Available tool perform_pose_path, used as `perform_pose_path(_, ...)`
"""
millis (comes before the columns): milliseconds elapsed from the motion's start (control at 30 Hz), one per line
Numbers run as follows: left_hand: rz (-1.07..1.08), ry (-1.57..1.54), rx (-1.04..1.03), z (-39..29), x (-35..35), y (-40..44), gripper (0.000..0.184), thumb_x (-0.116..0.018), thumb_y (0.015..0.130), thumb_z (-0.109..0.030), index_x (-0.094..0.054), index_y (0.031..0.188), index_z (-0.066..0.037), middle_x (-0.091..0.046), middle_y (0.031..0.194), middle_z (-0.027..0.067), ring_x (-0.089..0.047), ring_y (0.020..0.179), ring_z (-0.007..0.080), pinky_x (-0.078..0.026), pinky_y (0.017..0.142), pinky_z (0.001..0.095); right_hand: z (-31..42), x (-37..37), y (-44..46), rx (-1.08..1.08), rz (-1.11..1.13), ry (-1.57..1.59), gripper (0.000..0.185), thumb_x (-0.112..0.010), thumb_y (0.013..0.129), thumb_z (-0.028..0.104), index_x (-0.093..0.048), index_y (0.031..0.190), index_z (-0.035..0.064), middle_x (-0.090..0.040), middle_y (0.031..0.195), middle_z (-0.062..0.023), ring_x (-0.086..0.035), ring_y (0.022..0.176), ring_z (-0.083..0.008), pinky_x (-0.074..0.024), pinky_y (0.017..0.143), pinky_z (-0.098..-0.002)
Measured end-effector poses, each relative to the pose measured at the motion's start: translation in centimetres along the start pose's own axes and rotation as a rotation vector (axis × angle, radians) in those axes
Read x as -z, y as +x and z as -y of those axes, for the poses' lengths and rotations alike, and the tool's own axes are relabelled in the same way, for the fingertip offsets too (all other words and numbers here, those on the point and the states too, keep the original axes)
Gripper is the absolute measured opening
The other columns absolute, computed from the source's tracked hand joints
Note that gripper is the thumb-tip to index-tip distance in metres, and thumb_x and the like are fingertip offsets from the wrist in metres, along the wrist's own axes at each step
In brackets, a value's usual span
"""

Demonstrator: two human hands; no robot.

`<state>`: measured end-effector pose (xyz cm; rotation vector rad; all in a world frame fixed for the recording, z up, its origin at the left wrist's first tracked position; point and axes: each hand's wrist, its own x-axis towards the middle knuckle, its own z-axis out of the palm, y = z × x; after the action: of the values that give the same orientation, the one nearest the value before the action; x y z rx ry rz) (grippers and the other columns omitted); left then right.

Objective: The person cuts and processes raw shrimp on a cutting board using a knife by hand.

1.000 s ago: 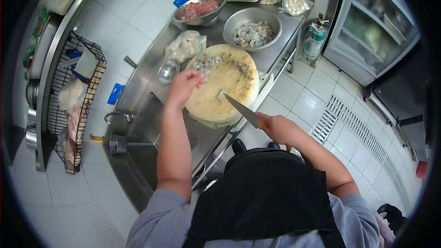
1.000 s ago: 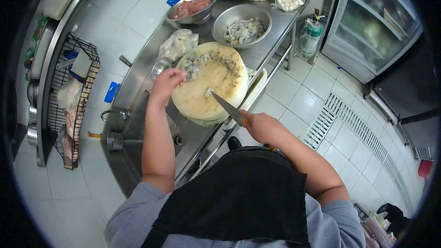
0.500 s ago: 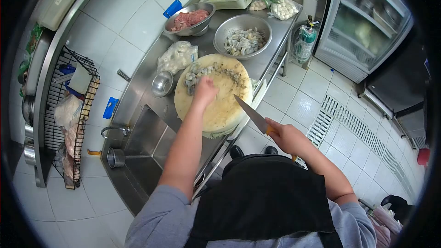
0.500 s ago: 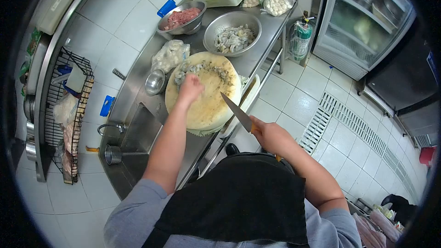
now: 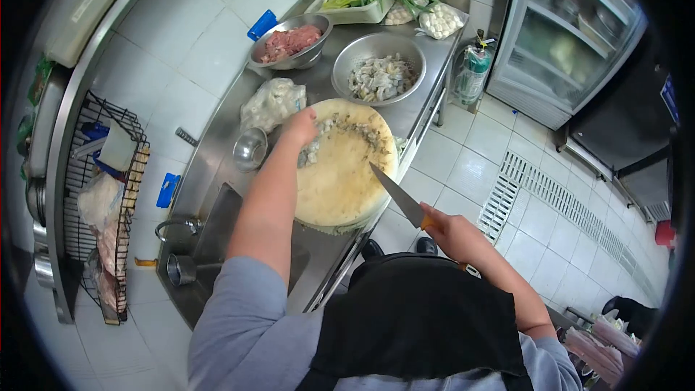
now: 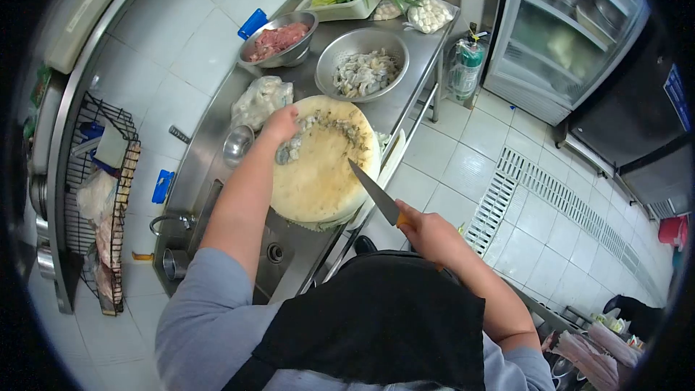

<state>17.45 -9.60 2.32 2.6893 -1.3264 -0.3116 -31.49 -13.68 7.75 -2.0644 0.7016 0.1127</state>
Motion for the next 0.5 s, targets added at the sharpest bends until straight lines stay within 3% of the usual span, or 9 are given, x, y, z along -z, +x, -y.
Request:
perform_pose_path(167,-0.122,-0.13,0.019,0.7,-1.0,-1.1,0.035,-0.075,0.082,-0.009,-0.065,0.115,-0.008,-0.073,0.106,0.0158,-0.07,0.093,0.0333,-0.054,0.085,0.0419,2.7,1.6,-0.3,-0.124,0.107,-0.025,0.056,-0.058,0.104,0.023,-0.043,0.157,0.0178,-0.075,0.104,-0.0217,-0.072,0.093,-0.0416,-0.0567,0.086,-0.0451)
perform_pose_path(267,-0.254,-0.252,-0.064,-0.5,1.2,-2.9,0.034,-0.074,0.085,-0.008,-0.063,0.117,-0.007,-0.074,0.098,0.0114,-0.072,0.088,0.0283,-0.054,0.081,0.0389,1.0,0.4,0.4,-0.045,0.071,-0.056,0.056,-0.059,0.104,0.023,-0.043,0.157,0.0174,-0.075,0.105,-0.0217,-0.072,0.093,-0.0412,-0.0565,0.087,-0.0448)
perform_pose_path(333,-0.294,-0.688,-0.052,-2.9,1.5,-5.7,0.03,-0.074,0.09,-0.012,-0.062,0.116,-0.003,-0.073,0.089,0.0075,-0.072,0.084,0.0207,-0.055,0.073,0.0355,0.8,0.3,0.6,-0.032,0.07,-0.053,0.056,-0.059,0.103,0.023,-0.044,0.157,0.0169,-0.075,0.106,-0.0218,-0.072,0.093,-0.0413,-0.0564,0.088,-0.0447)
perform_pose_path(367,-0.302,-0.687,-0.047,-3.7,0.6,-7.0,0.03,-0.074,0.09,-0.012,-0.062,0.116,-0.003,-0.073,0.089,0.0075,-0.072,0.084,0.0207,-0.055,0.073,0.0355,0.8,0.3,0.7,-0.019,0.064,-0.045,0.056,-0.06,0.103,0.023,-0.044,0.156,0.0163,-0.075,0.106,-0.022,-0.072,0.094,-0.0414,-0.0564,0.088,-0.0446)
perform_pose_path(433,-0.281,-1.031,0.116,-5.2,-1.3,-9.8,0.025,-0.074,0.094,-0.017,-0.064,0.106,0.002,-0.072,0.083,0.0052,-0.071,0.077,0.0157,-0.054,0.065,0.0336,0.8,0.5,0.9,-0.007,0.061,-0.031,0.056,-0.061,0.103,0.022,-0.045,0.156,0.0161,-0.074,0.108,-0.0226,-0.072,0.096,-0.0413,-0.056,0.09,-0.0439)
perform_pose_path(467,-0.286,-1.028,0.123,-5.4,-1.8,-11.0,0.025,-0.074,0.094,-0.017,-0.064,0.106,0.002,-0.072,0.083,0.0052,-0.071,0.077,0.0157,-0.054,0.065,0.0336,0.7,0.5,0.9,-0.005,0.055,-0.014,0.056,-0.061,0.102,0.022,-0.045,0.156,0.0158,-0.074,0.109,-0.0232,-0.072,0.097,-0.0412,-0.0556,0.091,-0.0432)
perform_pose_path(500,-0.154,-0.879,0.158,-5.4,-2.4,-12.3,0.025,-0.073,0.094,-0.019,-0.065,0.1,0.004,-0.072,0.082,0.007,-0.07,0.073,0.0158,-0.054,0.064,0.0337,0.3,0.4,0.9,-0.003,0.064,-0.015,0.056,-0.061,0.102,0.022,-0.045,0.156,0.0158,-0.074,0.109,-0.0232,-0.072,0.097,-0.0412,-0.0556,0.091,-0.0432)
